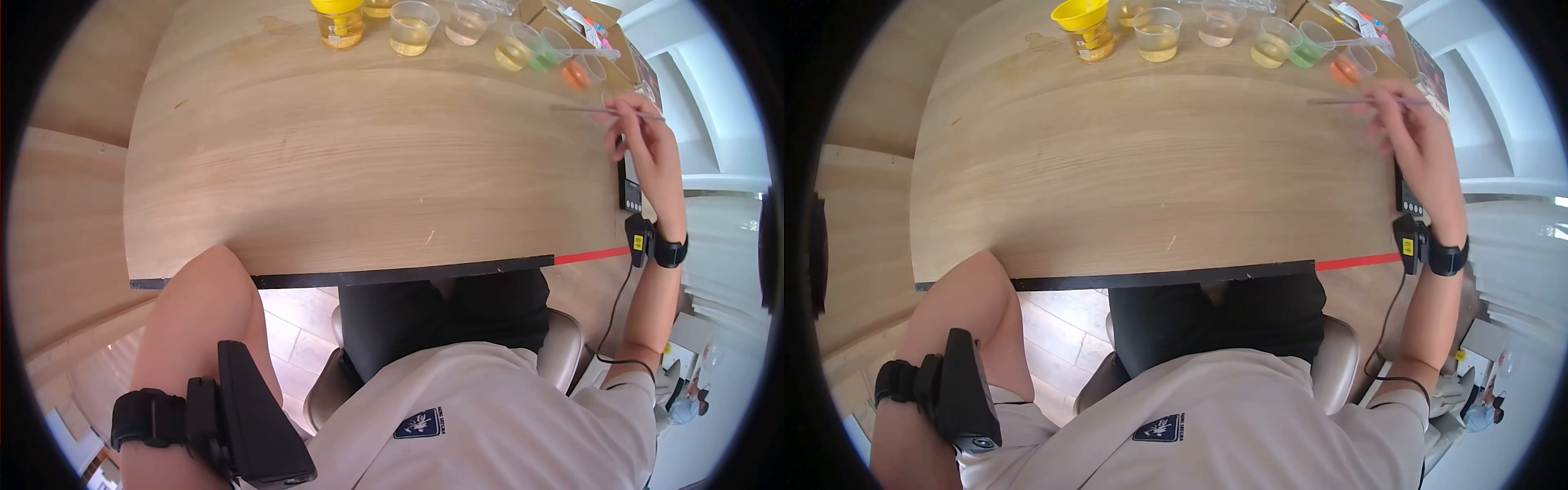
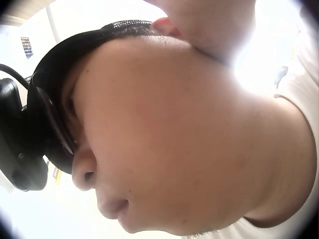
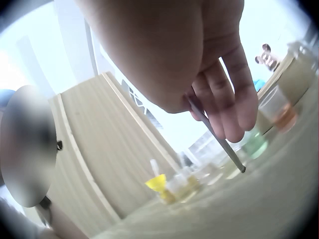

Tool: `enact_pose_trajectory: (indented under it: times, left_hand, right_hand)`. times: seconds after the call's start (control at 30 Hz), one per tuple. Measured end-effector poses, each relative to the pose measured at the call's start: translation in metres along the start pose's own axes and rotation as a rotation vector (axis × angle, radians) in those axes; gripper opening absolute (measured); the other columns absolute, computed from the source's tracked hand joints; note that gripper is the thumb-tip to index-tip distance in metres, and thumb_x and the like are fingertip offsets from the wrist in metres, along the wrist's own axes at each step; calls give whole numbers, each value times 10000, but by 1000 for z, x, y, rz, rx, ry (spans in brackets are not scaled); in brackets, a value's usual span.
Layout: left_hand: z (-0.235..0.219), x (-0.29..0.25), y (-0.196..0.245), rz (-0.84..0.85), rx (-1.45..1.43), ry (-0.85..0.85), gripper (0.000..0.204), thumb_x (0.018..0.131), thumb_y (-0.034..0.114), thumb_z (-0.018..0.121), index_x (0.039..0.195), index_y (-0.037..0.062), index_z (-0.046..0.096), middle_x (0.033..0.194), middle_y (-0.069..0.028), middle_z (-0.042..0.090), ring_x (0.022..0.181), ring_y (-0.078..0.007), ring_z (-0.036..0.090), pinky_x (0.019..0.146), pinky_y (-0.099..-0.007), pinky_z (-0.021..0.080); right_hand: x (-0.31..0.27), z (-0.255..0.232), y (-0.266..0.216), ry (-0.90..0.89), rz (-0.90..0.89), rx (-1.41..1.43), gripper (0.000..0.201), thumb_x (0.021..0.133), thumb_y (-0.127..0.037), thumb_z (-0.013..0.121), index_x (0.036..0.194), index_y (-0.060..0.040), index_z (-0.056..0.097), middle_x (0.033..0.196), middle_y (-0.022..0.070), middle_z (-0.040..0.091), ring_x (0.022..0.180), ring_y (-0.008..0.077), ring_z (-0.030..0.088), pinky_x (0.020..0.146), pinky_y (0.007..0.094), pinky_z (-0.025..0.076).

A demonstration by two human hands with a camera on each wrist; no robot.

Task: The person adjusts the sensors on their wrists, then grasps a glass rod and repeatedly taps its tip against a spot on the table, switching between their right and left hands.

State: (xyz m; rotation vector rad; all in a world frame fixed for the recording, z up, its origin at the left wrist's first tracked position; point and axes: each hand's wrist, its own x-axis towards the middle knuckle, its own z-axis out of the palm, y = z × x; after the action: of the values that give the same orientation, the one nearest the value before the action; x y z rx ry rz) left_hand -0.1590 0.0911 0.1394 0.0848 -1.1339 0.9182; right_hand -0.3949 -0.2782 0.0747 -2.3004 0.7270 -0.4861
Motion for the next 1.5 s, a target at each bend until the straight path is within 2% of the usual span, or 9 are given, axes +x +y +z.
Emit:
enact_pose_trajectory:
  times: [0.3, 0.43, 0.57, 0.67, 0.73, 0.97, 1.03, 1.23, 1.5]
  left_hand:
    - [-8, 1, 1, -5, 20, -9, 387, 985, 403, 592, 706, 137, 559, 654, 39, 450, 573, -83, 435, 570, -295, 371]
    - [-13, 4, 2, -13, 37, -21, 386, 985, 404, 593, 707, 138, 560, 656, 39, 451, 575, -84, 436, 571, -295, 372]
    - [-20, 5, 3, -4, 49, -17, 385, 984, 405, 594, 709, 138, 561, 658, 38, 453, 577, -84, 437, 573, -296, 373]
    - [-23, 6, 8, -8, 68, -13, 384, 984, 405, 594, 710, 138, 562, 660, 38, 454, 578, -84, 438, 573, -296, 373]
    - [-24, 7, 9, -2, 66, -9, 383, 984, 406, 595, 710, 138, 563, 661, 38, 455, 579, -84, 439, 574, -297, 374]
    - [-20, 5, 7, -8, 26, 23, 382, 983, 407, 596, 713, 139, 565, 665, 37, 457, 582, -84, 441, 576, -298, 375]
    - [-22, 4, 6, -3, 26, 31, 381, 982, 408, 596, 714, 139, 565, 666, 37, 458, 583, -84, 441, 577, -298, 375]
    - [-19, -1, 2, -22, 8, 48, 380, 982, 409, 598, 716, 140, 567, 669, 37, 460, 586, -84, 443, 579, -299, 376]
    - [-19, -4, 2, -27, 10, 57, 378, 981, 410, 599, 718, 140, 569, 674, 36, 463, 590, -84, 445, 581, -300, 378]
  right_hand:
    - [25, 77, -56, -302, -78, -162, 232, 1065, -226, 539, 1117, -18, 625, 932, 81, 684, 697, 133, 653, 648, 275, 521]
    - [39, 85, -58, -200, -279, -26, 247, 1096, -188, 466, 1115, 26, 589, 955, 54, 671, 737, 111, 635, 658, 254, 528]
    - [34, 84, -52, -301, -143, -218, 230, 1079, -237, 516, 1098, -21, 593, 887, 53, 690, 688, 113, 637, 628, 263, 511]
    - [19, 74, -38, -323, -82, 80, 255, 1088, -256, 503, 1110, -19, 594, 878, 31, 681, 696, 85, 620, 608, 251, 499]
    - [17, 65, -32, -285, 40, 90, 243, 1094, -252, 491, 1124, -35, 596, 888, 22, 678, 714, 72, 614, 602, 240, 492]
    - [16, 63, -39, -233, -53, -62, 246, 1094, -240, 489, 1132, -30, 611, 931, 10, 698, 717, 69, 611, 606, 223, 489]
    - [18, 48, -30, -54, -55, 7, 276, 1090, -244, 500, 1141, -10, 637, 949, 6, 700, 731, 65, 619, 612, 231, 496]
    - [12, 49, -27, -257, 16, -9, 314, 1081, -234, 523, 1125, 31, 684, 1102, 17, 691, 762, 81, 630, 643, 238, 525]
    - [13, 28, 6, -32, 68, -56, 316, 1073, -259, 547, 1176, 17, 662, 975, 21, 708, 760, 79, 639, 637, 242, 535]
